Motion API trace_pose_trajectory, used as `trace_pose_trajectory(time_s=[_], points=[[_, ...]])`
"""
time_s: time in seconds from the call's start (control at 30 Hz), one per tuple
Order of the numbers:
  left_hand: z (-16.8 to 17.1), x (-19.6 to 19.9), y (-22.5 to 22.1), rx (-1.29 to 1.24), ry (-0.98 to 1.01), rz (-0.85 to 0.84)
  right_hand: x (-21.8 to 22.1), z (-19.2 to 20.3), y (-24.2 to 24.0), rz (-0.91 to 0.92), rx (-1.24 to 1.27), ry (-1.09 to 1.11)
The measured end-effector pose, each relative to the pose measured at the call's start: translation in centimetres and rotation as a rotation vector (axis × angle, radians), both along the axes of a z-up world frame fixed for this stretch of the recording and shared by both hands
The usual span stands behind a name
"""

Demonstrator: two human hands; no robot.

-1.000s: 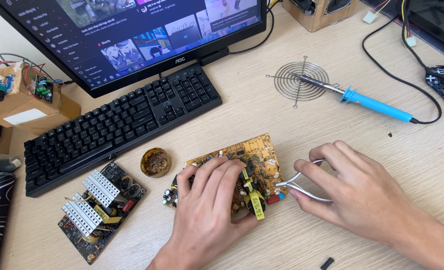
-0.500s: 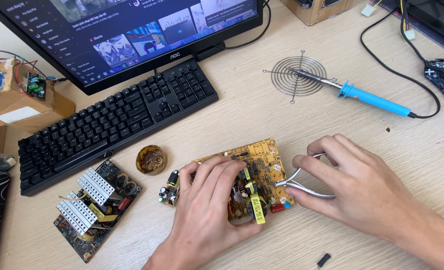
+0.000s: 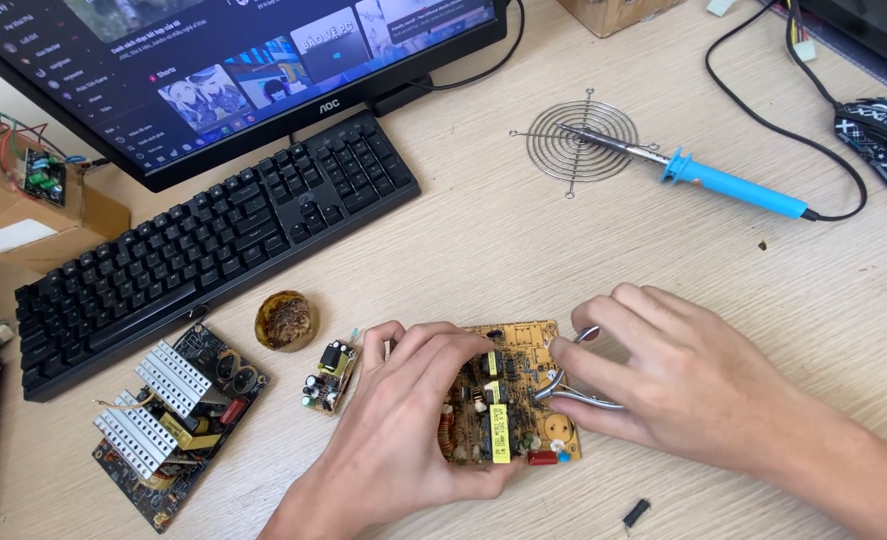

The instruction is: Desoldering and removing electronic components from a circuit board using a soldering iron and pliers on a workbench.

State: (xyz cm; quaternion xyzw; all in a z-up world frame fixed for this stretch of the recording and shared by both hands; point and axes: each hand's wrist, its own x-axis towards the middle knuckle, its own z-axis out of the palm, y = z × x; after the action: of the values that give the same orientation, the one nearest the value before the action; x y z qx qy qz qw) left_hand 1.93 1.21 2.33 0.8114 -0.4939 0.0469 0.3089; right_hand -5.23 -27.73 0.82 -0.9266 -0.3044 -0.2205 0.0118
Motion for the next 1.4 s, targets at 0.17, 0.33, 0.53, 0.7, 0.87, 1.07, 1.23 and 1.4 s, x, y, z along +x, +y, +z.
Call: trace_pose_trajectory(time_s=[0.17, 0.33, 0.53, 0.7, 0.87, 1.07, 1.23, 1.4], points=[[0.1, 0.2, 0.1, 0.017, 0.014, -0.02, 0.2, -0.4, 0.3, 0.067, 0.055, 0.032], [0.0, 0.6, 0.2, 0.019, -0.028, -0.046, 0.4, -0.9, 0.4, 0.071, 0.062, 0.021], [0.0, 1.0, 0.3, 0.013, -0.03, -0.015, -0.4, -1.6, 1.2, -0.093, -0.028, -0.015], [-0.4, 1.1, 0.5, 0.011, -0.044, -0.006, -0.6, -1.6, 1.4, -0.164, -0.032, 0.007], [-0.6, 0.9, 0.4, -0.004, -0.057, 0.004, -0.3, -0.6, 0.8, -0.152, -0.036, 0.059], [-0.6, 1.0, 0.5, 0.009, -0.021, -0.012, -0.3, 1.1, -2.0, -0.183, 0.098, 0.112], [-0.8, 1.0, 0.4, 0.005, -0.06, 0.012, -0.4, 0.9, -2.3, -0.208, 0.139, 0.295], [-1.0, 1.0, 0.8, -0.011, -0.093, 0.042, -0.2, 1.7, -1.9, -0.074, 0.287, 0.296]])
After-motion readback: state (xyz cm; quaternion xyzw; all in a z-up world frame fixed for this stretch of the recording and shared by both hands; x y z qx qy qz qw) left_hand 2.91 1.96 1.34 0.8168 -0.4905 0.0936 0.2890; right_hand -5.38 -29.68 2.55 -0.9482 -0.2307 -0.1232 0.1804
